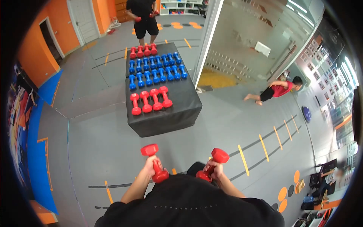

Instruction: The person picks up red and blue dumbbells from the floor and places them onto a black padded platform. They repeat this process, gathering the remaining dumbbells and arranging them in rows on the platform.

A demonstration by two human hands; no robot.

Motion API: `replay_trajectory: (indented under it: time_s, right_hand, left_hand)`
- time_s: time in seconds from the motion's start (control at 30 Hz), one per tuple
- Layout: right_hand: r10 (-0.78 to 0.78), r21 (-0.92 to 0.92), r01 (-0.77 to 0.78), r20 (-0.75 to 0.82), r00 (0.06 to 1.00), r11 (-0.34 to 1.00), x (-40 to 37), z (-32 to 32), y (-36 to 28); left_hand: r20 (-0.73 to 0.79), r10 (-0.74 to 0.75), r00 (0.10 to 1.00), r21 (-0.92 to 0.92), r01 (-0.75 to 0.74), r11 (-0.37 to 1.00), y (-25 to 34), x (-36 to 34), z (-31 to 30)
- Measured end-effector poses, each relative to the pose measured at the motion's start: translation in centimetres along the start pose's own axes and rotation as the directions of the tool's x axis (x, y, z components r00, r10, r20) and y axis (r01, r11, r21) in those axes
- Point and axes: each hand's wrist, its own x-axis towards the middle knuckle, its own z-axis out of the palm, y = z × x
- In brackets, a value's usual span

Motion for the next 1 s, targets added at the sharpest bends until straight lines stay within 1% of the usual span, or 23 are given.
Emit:
replay_trajectory:
  time_s: [0.03, 0.1, 0.13, 0.17, 0.23, 0.27, 0.33, 0.37, 0.4, 0.43, 0.47, 0.53, 0.6, 0.63, 0.67, 0.73, 0.8, 0.83, 0.87, 0.93, 1.0]
  right_hand:
    - [0.001, 0.044, 0.001, -0.032, 0.999, 0.999, 1.0, 1.0, -0.7]
    - [0.009, 0.083, -0.004, -0.066, 0.998, 0.997, 3.7, 2.2, -2.0]
    - [0.012, 0.106, -0.003, -0.088, 0.996, 0.994, 5.5, 2.5, -2.9]
    - [-0.006, 0.119, 0.015, -0.073, 0.997, 0.993, 7.5, 2.5, -3.7]
    - [0.001, 0.135, 0.009, -0.077, 0.997, 0.991, 12.3, 2.4, -5.2]
    - [0.001, 0.152, 0.010, -0.075, 0.997, 0.988, 15.0, 2.4, -6.2]
    - [0.036, 0.179, -0.022, -0.074, 0.997, 0.984, 20.8, 2.6, -8.8]
    - [0.085, 0.182, -0.066, -0.098, 0.992, 0.981, 23.4, 3.0, -10.7]
    - [0.147, 0.182, -0.122, -0.129, 0.981, 0.976, 25.4, 3.1, -12.5]
    - [0.241, 0.195, -0.211, -0.147, 0.959, 0.958, 27.8, 2.9, -14.1]
    - [0.271, 0.200, -0.239, -0.149, 0.951, 0.950, 29.9, 2.4, -15.5]
    - [0.351, 0.206, -0.320, -0.133, 0.927, 0.925, 33.0, 1.5, -17.4]
    - [0.388, 0.170, -0.360, -0.178, 0.905, 0.917, 35.9, 0.6, -18.4]
    - [0.400, 0.153, -0.373, -0.227, 0.888, 0.915, 37.1, 0.4, -19.0]
    - [0.408, 0.134, -0.385, -0.277, 0.870, 0.913, 38.1, 0.1, -19.5]
    - [0.429, 0.122, -0.412, -0.315, 0.847, 0.903, 39.9, -0.4, -20.4]
    - [0.453, 0.189, -0.412, -0.350, 0.820, 0.892, 40.2, -1.0, -21.0]
    - [0.413, 0.154, -0.384, -0.375, 0.830, 0.910, 40.6, -0.7, -21.5]
    - [0.415, 0.146, -0.390, -0.397, 0.819, 0.909, 41.1, -1.0, -21.7]
    - [0.388, 0.151, -0.358, -0.422, 0.820, 0.921, 42.1, -1.1, -22.1]
    - [0.386, 0.121, -0.373, -0.456, 0.802, 0.920, 43.2, -0.8, -22.6]
  left_hand:
    - [-0.013, -0.019, 1.000, 0.008, 0.019, 1.000, 1.4, 1.5, 0.8]
    - [0.005, -0.007, 1.000, 0.119, 0.006, 0.993, 4.2, 5.4, 2.8]
    - [0.000, -0.018, 1.000, 0.117, 0.018, 0.993, 5.4, 7.3, 4.1]
    - [-0.015, -0.027, 1.000, 0.152, 0.029, 0.988, 6.4, 9.1, 5.2]
    - [-0.045, -0.032, 0.998, 0.209, 0.041, 0.977, 8.4, 13.5, 7.8]
    - [-0.056, -0.032, 0.998, 0.204, 0.043, 0.978, 9.3, 16.1, 9.1]
    - [-0.118, -0.029, 0.993, 0.258, 0.059, 0.964, 11.1, 21.2, 11.9]
    - [-0.137, -0.033, 0.990, 0.255, 0.068, 0.964, 12.5, 23.8, 13.9]
    - [-0.204, -0.019, 0.979, 0.289, 0.079, 0.954, 13.2, 26.1, 15.7]
    - [-0.274, -0.007, 0.962, 0.322, 0.099, 0.941, 14.0, 28.1, 17.1]
    - [-0.302, -0.018, 0.953, 0.313, 0.117, 0.943, 15.1, 30.6, 18.6]
    - [-0.276, -0.055, 0.960, 0.243, 0.125, 0.962, 17.0, 35.3, 21.1]
    - [-0.317, -0.030, 0.948, 0.239, 0.110, 0.965, 19.0, 41.0, 23.1]
    - [-0.344, 0.004, 0.939, 0.248, 0.087, 0.965, 20.0, 43.9, 24.1]
    - [-0.369, 0.036, 0.929, 0.258, 0.066, 0.964, 20.9, 46.7, 24.7]
    - [-0.413, 0.040, 0.910, 0.218, 0.056, 0.974, 22.9, 52.1, 25.6]
    - [-0.456, 0.063, 0.888, 0.217, 0.043, 0.975, 23.8, 58.0, 24.7]
    - [-0.469, 0.087, 0.879, 0.232, 0.027, 0.972, 25.0, 59.8, 25.2]
    - [-0.489, 0.103, 0.866, 0.246, 0.023, 0.969, 25.5, 61.2, 25.2]
    - [-0.561, 0.141, 0.816, 0.281, 0.028, 0.959, 26.4, 64.2, 24.6]
    - [-0.643, 0.201, 0.739, 0.355, 0.055, 0.933, 26.4, 66.2, 23.5]
